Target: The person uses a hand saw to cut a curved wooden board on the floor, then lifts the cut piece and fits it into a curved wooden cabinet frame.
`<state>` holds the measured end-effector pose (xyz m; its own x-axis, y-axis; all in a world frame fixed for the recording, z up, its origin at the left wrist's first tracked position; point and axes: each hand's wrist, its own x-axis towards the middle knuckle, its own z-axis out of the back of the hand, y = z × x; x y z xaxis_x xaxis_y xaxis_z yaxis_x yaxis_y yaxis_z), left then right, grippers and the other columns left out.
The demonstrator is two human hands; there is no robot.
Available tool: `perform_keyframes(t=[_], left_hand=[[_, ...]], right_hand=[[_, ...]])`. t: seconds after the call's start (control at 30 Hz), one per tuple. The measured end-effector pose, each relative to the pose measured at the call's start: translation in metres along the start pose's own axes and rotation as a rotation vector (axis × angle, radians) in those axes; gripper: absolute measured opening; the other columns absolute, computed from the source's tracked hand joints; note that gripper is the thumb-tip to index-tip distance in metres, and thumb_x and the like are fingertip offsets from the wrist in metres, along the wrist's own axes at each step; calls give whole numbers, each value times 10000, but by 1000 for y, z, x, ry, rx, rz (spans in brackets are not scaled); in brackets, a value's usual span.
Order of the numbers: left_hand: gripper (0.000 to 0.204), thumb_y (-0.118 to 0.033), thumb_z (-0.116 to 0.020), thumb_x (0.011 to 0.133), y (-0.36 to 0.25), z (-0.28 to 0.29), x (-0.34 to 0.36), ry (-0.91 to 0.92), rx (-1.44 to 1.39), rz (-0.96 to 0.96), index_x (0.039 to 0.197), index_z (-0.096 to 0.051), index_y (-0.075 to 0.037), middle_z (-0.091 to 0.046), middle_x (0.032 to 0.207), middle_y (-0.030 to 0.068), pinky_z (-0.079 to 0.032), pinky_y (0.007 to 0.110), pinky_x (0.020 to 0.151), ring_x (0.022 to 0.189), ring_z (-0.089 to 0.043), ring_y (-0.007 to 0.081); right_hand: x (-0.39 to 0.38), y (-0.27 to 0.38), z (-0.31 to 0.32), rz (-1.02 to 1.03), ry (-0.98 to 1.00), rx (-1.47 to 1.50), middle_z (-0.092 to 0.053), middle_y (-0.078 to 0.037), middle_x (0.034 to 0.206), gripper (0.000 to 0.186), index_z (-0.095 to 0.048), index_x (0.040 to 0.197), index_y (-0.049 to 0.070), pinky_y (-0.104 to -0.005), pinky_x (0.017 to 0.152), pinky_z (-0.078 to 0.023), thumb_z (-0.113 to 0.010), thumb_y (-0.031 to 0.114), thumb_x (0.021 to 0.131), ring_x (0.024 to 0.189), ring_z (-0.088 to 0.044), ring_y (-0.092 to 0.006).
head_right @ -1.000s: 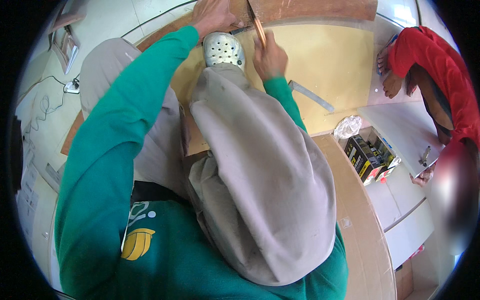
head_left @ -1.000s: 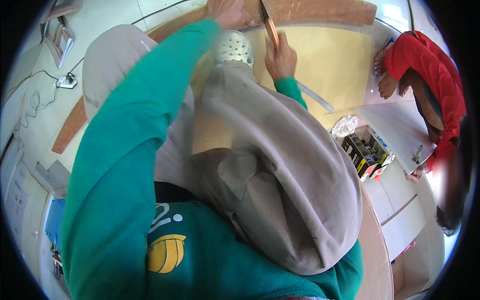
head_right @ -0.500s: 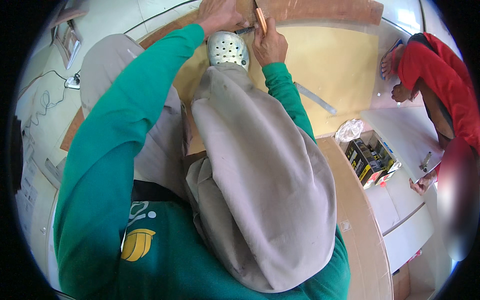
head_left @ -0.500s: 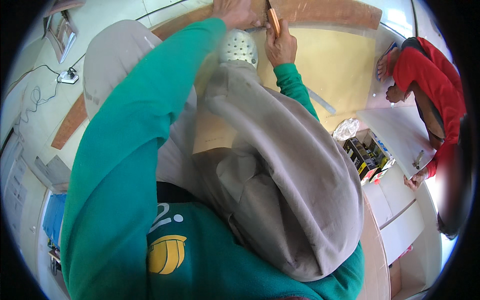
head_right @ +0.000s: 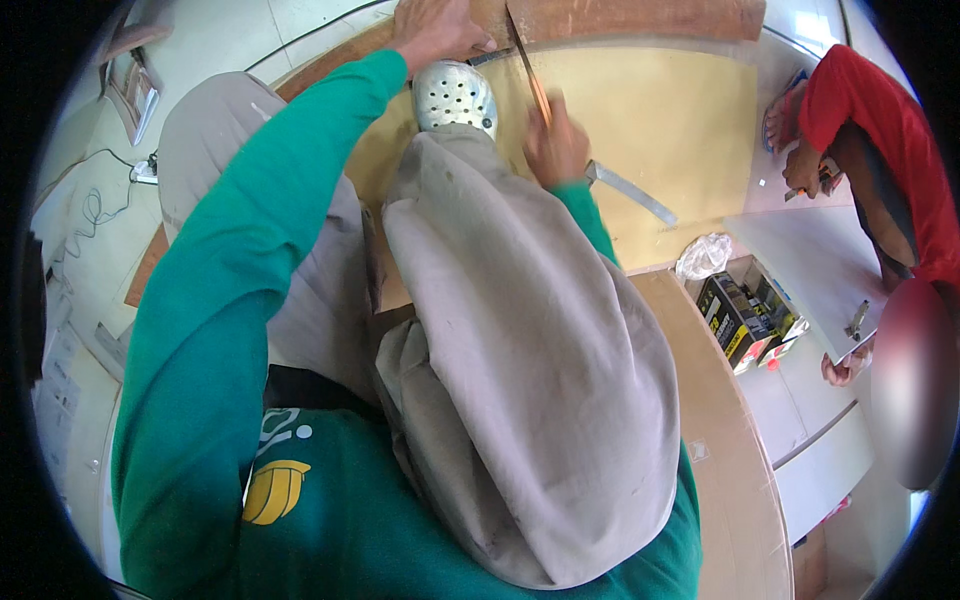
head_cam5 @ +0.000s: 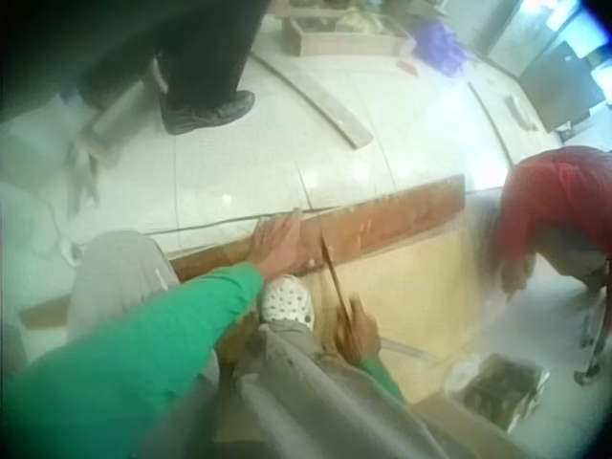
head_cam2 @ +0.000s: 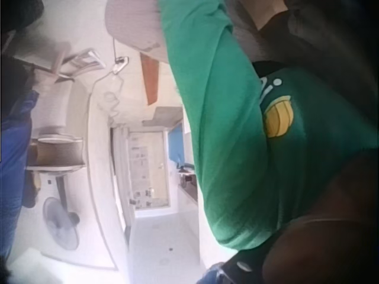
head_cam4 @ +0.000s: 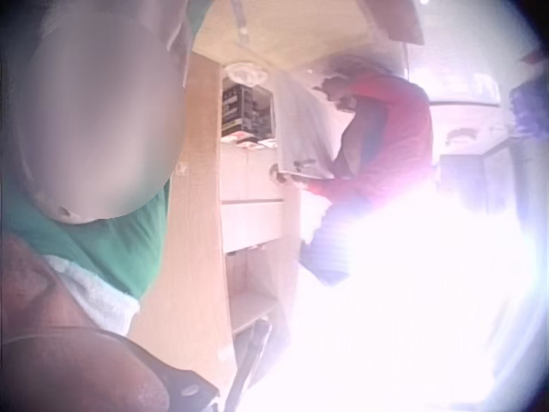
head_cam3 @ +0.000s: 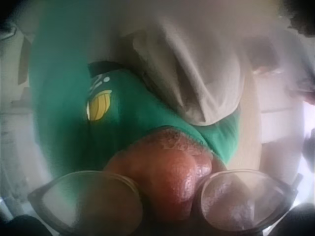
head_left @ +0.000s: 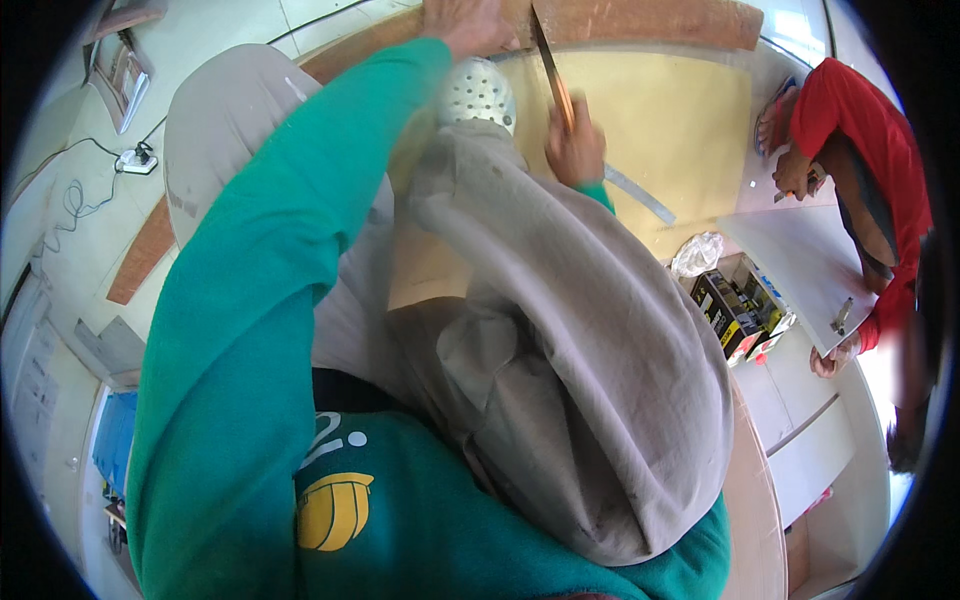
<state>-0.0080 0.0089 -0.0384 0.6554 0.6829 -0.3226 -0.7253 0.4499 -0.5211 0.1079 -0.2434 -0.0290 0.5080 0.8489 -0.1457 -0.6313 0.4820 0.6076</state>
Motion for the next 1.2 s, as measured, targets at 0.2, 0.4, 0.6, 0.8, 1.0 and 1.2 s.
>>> perform_keyframes(t=[0.2, 0.4, 0.6, 0.8, 1.0, 1.2], left_hand=[[925, -432, -905, 786, -12, 25, 2, 35, 16, 2, 1483, -459, -18, -587, 1433, 263, -414, 570, 1142, 1335, -562, 466], [782, -447, -1004, 647, -22, 35, 14, 33, 58, 16, 1225, -671, -40, -795, 1138, 204, -577, 521, 953, 1124, -755, 411], [902, -484, -1011, 668, -27, 36, 22, 136, 121, 51, 1378, -644, -66, -785, 1252, 183, -585, 491, 1002, 1203, -743, 377], [903, -501, -1017, 656, -34, 37, 26, 134, 121, 72, 1367, -659, -75, -777, 1276, 179, -582, 487, 1009, 1223, -736, 369], [889, -494, -1015, 655, -42, 30, 37, 214, 137, 89, 1344, -667, -53, -782, 1259, 172, -573, 495, 1017, 1215, -739, 357], [858, -490, -1015, 652, -44, 29, 32, 175, 118, 88, 1307, -675, -52, -784, 1247, 173, -573, 478, 1011, 1198, -744, 352]], right_hand=[[50, 24, -10, 31, -59, -48, -700, -224, 747, 223, -551, 1159, 125, -622, 605, -496, -650, 309, 1079, 721, -698, -505], [-40, -1, 21, -87, -72, 43, -684, -158, 712, 186, -627, 1156, 140, -498, 542, -511, -691, 293, 1073, 631, -707, -387], [-35, -9, 16, -22, -107, 21, -647, -152, 659, 180, -632, 1138, 103, -465, 523, -485, -696, 263, 1085, 570, -666, -389], [-39, -5, 23, -21, -120, 23, -654, -146, 666, 188, -634, 1164, 111, -465, 531, -491, -687, 276, 1089, 577, -673, -375], [-33, -9, 31, -73, -74, -10, -657, -138, 695, 181, -619, 1143, 113, -477, 548, -490, -674, 277, 1091, 614, -681, -378], [-66, -26, 39, -117, -30, 33, -671, -152, 732, 182, -621, 1150, 119, -484, 573, -508, -690, 271, 1080, 639, -683, -381]])
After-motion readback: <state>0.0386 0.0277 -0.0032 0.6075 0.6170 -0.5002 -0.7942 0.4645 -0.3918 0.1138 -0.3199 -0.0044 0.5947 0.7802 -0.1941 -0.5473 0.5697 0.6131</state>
